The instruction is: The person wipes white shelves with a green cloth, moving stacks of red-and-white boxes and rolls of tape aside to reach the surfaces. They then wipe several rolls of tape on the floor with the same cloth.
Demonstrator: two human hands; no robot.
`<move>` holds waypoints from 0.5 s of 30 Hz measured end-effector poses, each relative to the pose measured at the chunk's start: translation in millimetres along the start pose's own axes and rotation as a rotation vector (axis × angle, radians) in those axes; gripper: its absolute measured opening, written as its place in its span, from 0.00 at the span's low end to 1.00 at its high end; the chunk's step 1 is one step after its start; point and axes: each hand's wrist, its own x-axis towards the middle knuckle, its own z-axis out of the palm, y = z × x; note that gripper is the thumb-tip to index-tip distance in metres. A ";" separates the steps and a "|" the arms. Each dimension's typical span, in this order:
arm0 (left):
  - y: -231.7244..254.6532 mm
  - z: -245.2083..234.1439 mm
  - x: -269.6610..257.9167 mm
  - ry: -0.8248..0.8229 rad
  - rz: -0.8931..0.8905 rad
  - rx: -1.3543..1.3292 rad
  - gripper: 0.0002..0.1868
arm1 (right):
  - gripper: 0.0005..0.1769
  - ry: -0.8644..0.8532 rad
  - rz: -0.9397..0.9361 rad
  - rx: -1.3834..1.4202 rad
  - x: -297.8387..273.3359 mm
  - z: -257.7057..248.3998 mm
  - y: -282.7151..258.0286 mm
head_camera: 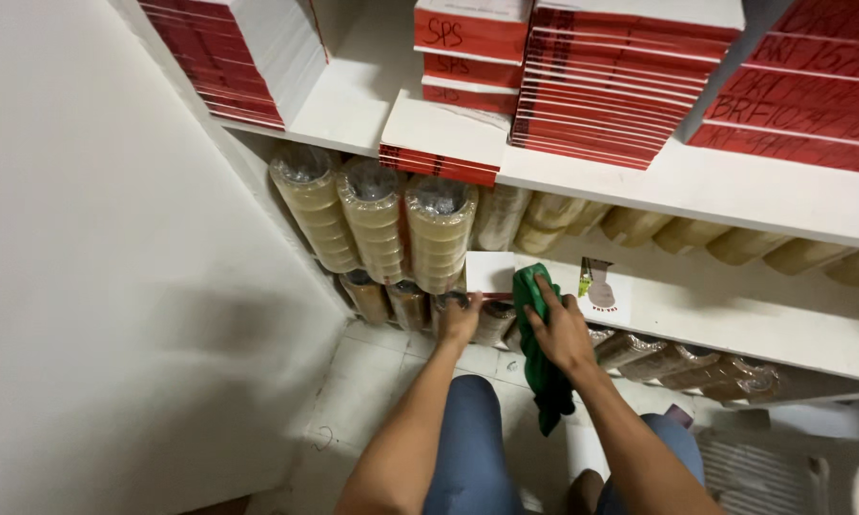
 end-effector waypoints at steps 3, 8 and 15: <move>16.1 -5.8 18.4 0.051 0.047 -0.094 0.39 | 0.37 -0.013 -0.005 -0.079 13.4 12.2 -10.4; 5.0 10.3 16.7 0.064 -0.009 -0.031 0.42 | 0.38 -0.079 0.034 -0.195 7.6 24.8 -24.6; 14.4 5.9 36.8 0.113 -0.062 -0.114 0.27 | 0.40 -0.118 0.027 -0.177 12.5 23.4 -29.5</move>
